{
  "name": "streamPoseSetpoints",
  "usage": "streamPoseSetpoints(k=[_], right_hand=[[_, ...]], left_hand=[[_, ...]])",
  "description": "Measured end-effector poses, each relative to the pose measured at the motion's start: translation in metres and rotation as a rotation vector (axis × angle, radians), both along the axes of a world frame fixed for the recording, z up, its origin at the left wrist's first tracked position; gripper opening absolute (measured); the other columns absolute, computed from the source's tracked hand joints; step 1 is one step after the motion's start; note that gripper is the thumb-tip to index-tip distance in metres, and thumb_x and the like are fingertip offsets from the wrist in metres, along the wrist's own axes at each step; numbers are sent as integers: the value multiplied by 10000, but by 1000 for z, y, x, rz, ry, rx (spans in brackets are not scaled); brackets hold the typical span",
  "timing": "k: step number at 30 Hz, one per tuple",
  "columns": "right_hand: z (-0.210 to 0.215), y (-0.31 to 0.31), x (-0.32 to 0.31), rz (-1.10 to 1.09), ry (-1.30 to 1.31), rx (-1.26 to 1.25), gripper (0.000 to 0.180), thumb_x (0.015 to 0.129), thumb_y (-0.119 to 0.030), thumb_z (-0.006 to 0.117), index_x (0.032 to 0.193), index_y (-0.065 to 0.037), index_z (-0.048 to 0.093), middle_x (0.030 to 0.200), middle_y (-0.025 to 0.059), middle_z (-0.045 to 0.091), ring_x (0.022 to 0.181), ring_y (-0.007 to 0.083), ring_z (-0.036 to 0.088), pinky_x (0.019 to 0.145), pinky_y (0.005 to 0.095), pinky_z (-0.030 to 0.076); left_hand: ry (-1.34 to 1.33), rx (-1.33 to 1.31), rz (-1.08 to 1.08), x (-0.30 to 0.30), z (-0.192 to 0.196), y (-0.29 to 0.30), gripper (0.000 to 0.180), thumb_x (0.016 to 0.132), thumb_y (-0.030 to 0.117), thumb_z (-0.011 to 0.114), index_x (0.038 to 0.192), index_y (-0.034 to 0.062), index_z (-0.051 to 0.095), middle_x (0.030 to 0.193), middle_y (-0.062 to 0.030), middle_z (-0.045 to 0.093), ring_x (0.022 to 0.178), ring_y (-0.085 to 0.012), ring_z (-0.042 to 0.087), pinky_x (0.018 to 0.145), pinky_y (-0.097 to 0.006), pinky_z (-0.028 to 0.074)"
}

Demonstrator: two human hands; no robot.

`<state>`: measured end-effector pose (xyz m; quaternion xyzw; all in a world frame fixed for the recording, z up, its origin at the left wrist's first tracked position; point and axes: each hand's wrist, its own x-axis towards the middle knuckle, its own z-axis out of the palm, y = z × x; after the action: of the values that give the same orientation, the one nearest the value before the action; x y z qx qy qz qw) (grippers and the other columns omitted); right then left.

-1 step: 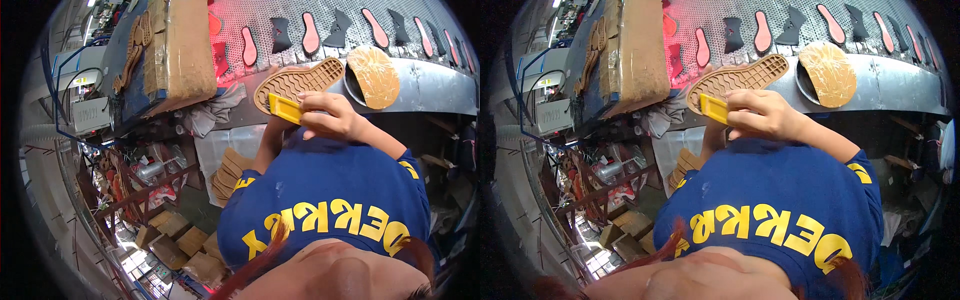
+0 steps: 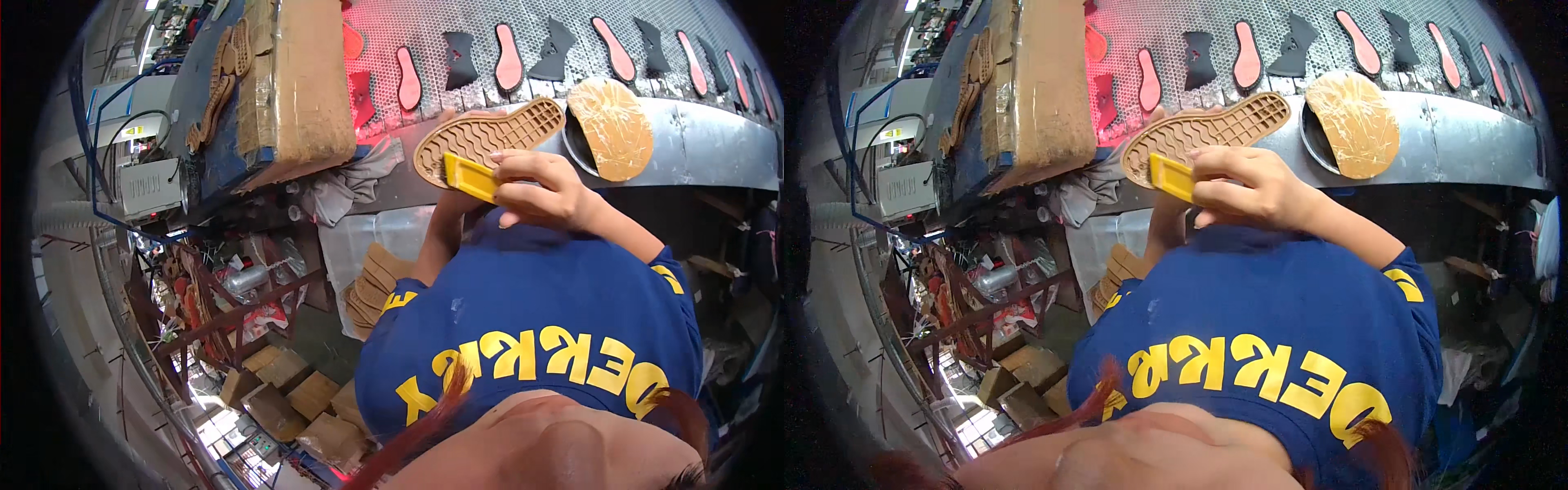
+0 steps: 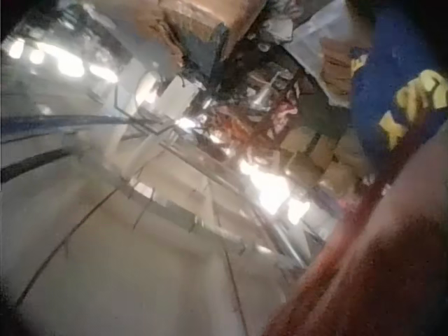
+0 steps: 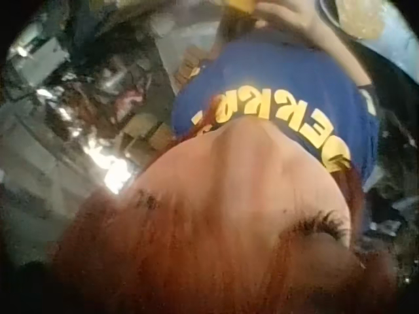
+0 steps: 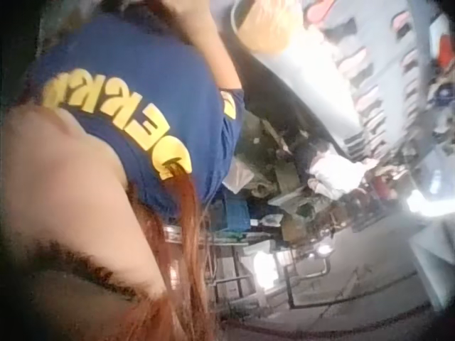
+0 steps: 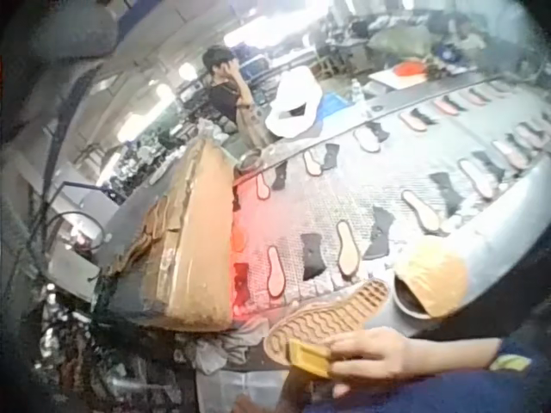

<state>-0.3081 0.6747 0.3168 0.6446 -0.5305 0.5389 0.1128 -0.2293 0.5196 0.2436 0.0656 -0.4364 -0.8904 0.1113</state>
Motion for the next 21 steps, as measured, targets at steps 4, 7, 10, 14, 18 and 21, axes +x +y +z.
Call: streamPoseSetpoints(k=[4, 7, 10, 14, 18, 21], right_hand=[[-1, 16, -6, -121, -124, -9, 371, 824, -357, 686, 920, -13, 585, 1043, 174, 564, 963, 328, 635, 815, 395, 540], [-4, 22, -11, -252, -366, -102, 247, 793, -145, 747, 889, -24, 554, 1051, 142, 553, 924, 224, 608, 781, 304, 524], [-10, 14, -9, -251, -810, -176, 185, 811, 76, 655, 941, -8, 554, 1065, 94, 526, 954, 133, 559, 838, 249, 482], [-25, 9, -23, -160, -967, -134, 259, 841, 108, 591, 1077, 2, 595, 1060, 62, 589, 1021, 131, 579, 911, 262, 459], [-2, -10, -25, -252, -441, -38, 287, 760, 76, 680, 1033, -8, 649, 986, 120, 659, 903, 242, 650, 756, 312, 530], [1, -36, -38, -307, -217, -123, 286, 742, 68, 687, 1010, -27, 655, 961, 108, 676, 828, 258, 659, 699, 328, 531]], left_hand=[[153, -314, 90, 7, 26, -1, 832, 757, 278, 734, 1421, 104, 264, 1335, -212, 472, 1233, -333, 480, 1050, -478, 392], [186, -134, 11, 2, 22, -27, 948, 748, 260, 770, 1451, 60, 166, 1348, -162, 445, 1265, -331, 446, 1042, -479, 398], [174, 7, 112, -6, -15, -75, 825, 836, 646, 518, 1408, 79, 339, 1266, -262, 507, 963, -316, 598, 756, -387, 545], [167, 296, -30, -14, -3, -112, 872, 855, 742, 325, 1393, 58, 376, 1198, -303, 542, 630, -253, 568, 476, -317, 487], [171, 292, -85, -8, 16, -87, 842, 883, 708, 312, 1361, 19, 387, 1141, -297, 562, 595, -252, 593, 451, -296, 484], [145, 192, -116, -13, 39, -66, 814, 900, 690, 294, 1344, 16, 399, 1107, -269, 578, 580, -239, 589, 449, -294, 479]])
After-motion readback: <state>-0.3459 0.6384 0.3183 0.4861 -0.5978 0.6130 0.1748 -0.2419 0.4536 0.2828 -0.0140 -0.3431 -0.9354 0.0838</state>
